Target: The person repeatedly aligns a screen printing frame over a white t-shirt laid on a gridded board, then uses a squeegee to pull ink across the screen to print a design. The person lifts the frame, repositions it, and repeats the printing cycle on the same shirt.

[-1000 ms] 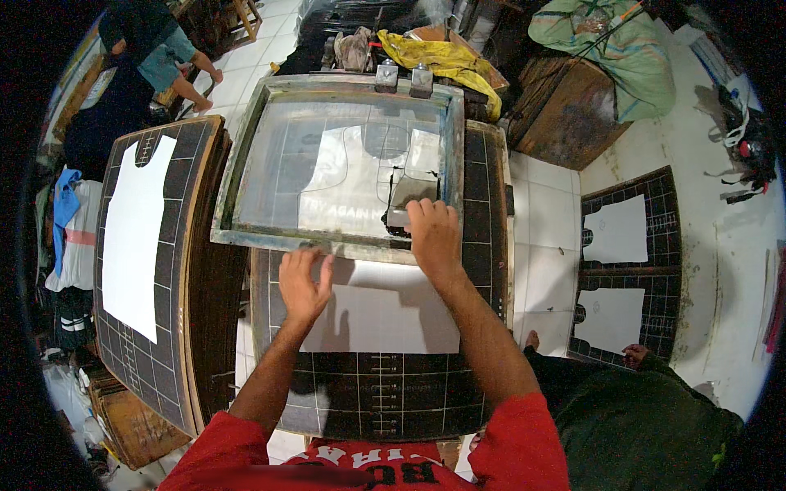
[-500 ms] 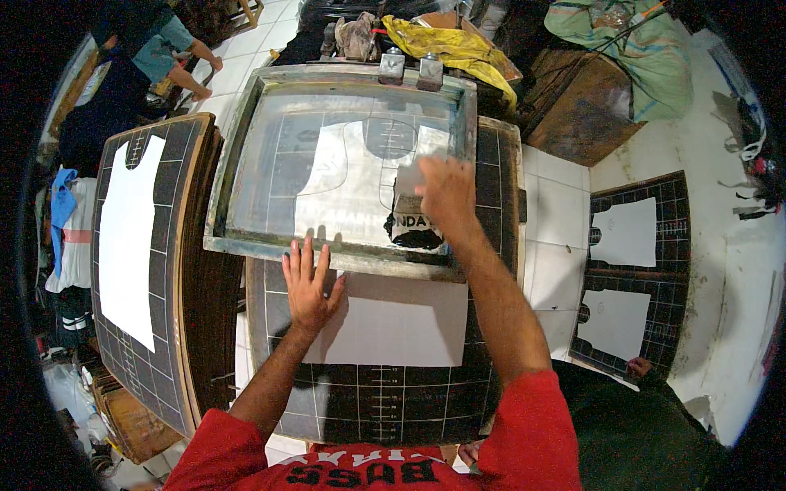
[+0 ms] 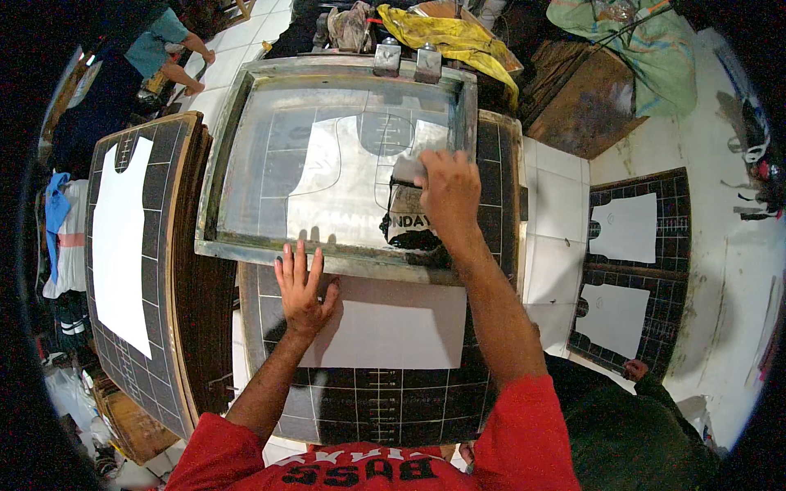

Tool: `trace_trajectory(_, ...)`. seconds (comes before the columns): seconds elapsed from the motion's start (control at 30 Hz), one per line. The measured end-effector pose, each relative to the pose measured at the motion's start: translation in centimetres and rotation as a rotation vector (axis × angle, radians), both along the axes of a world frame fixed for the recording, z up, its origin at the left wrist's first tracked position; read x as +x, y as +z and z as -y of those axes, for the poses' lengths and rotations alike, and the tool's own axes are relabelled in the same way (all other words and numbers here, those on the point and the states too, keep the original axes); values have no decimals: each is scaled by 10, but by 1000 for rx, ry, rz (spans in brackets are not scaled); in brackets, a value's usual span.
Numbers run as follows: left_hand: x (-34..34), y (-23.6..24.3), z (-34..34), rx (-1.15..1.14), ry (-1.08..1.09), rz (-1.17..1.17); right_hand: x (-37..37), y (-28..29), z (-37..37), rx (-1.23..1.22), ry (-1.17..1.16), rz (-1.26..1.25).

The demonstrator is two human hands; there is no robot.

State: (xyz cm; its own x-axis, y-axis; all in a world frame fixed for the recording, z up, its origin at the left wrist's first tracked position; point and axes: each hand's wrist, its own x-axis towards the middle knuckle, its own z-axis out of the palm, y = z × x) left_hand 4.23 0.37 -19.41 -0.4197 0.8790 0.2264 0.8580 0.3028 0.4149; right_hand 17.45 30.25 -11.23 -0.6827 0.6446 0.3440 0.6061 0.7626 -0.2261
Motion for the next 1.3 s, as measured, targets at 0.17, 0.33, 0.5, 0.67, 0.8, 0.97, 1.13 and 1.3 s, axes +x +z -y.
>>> trace_trajectory(0.17,1,2,0,-18,11,-5,-11,-8,-7,70,7,-30)
trace_trajectory(0.33,0,1,-1,-20,9,-39,28,-4,58,28,10,69)
trace_trajectory(0.5,1,-2,-1,2,18,-75,45,-4,90,31,20,31)
trace_trajectory(0.67,-4,8,-6,160,-12,-145,51,-6,93,26,-14,57)
trace_trajectory(0.8,-25,32,-19,21,-66,-63,57,-6,115,84,-7,36)
trace_trajectory(0.97,-45,91,-28,56,-186,3,58,25,120,157,-11,-35)
trace_trajectory(1.13,-63,194,-47,141,-226,-138,43,101,92,451,-35,-222)
trace_trajectory(1.3,-87,255,-45,504,-107,-367,14,189,41,618,-6,-273)
